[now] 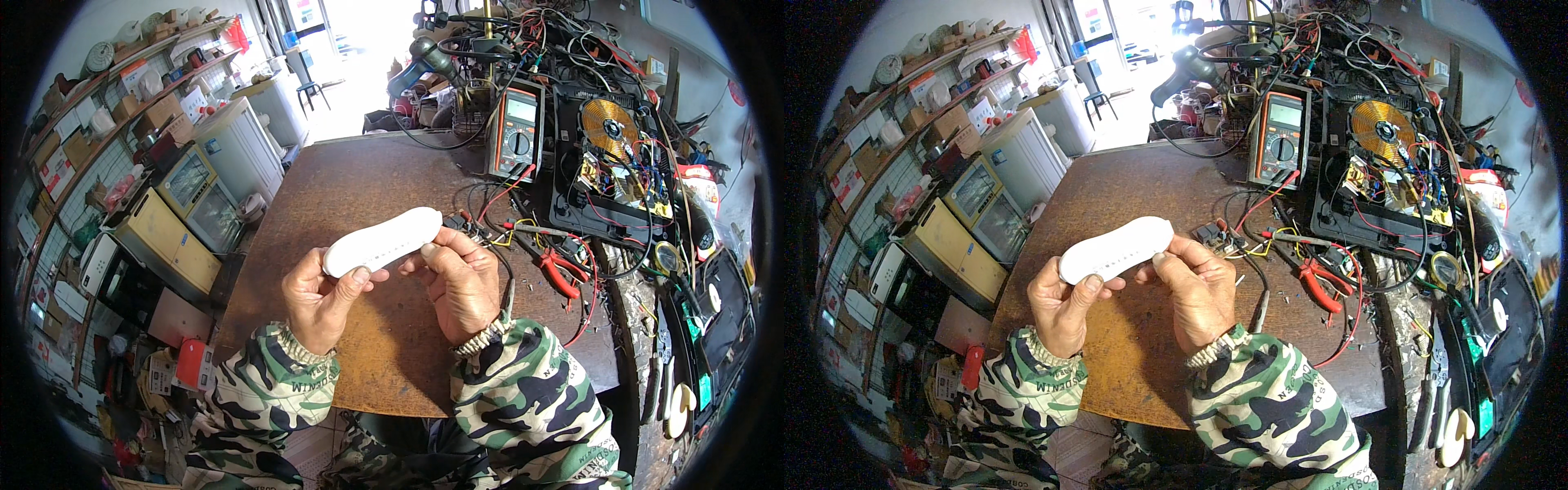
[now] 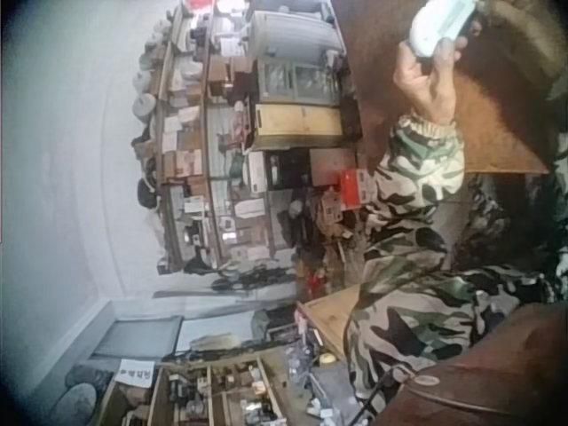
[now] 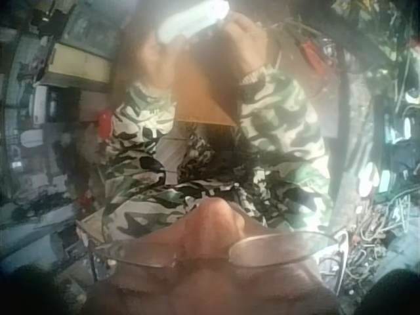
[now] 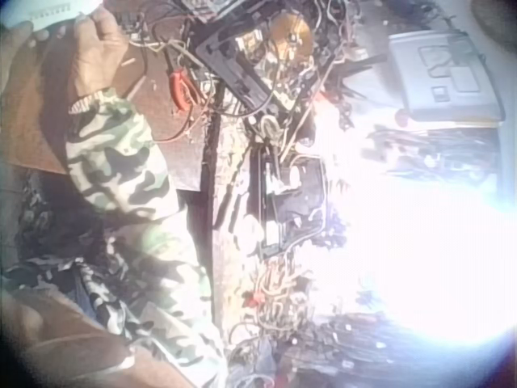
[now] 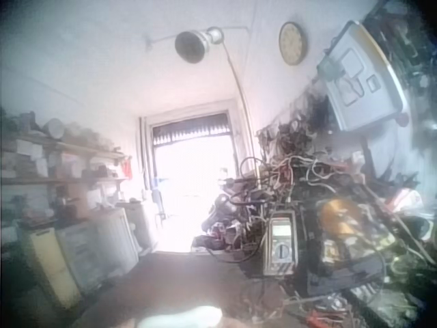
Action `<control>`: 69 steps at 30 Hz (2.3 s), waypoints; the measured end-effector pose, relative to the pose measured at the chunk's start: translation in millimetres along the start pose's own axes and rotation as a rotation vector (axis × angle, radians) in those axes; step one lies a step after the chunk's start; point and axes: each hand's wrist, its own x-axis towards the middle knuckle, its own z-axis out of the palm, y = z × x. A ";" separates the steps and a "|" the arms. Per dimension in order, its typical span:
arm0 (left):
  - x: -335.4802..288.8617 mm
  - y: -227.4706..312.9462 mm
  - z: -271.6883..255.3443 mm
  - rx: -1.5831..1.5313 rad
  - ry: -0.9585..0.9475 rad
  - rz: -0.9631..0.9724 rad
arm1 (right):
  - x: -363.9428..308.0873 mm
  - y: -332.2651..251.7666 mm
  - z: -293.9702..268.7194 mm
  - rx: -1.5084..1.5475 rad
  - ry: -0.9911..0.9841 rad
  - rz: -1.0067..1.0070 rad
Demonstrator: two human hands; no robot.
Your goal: The person applies glue to a white plastic shell, inserts small components, and then places a circuit board into the shell. The person handles the shell and board repeatedly while working at a cluttered electronics workbench.
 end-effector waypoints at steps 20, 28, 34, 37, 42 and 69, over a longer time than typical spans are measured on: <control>-2.2 -2.2 3.9 -0.049 -0.036 -0.066 | 2.1 0.9 -7.6 0.036 0.011 -0.016; 4.1 -2.8 -7.0 -0.296 0.105 -0.163 | -2.1 2.3 3.7 -0.283 0.018 -0.064; 7.8 -0.5 -11.6 -0.283 0.139 -0.139 | -8.3 -3.8 2.0 -0.804 -0.005 -0.247; 7.0 0.8 -11.3 -0.184 0.108 -0.092 | -8.2 -10.6 3.9 -0.998 0.030 -0.489; 4.6 8.8 -6.4 -0.074 0.051 -0.047 | 3.5 -6.1 -2.8 -0.771 0.014 -0.468; 4.4 5.5 -10.6 0.004 -0.016 -0.040 | 6.0 -19.5 -9.8 -0.689 -0.029 -0.280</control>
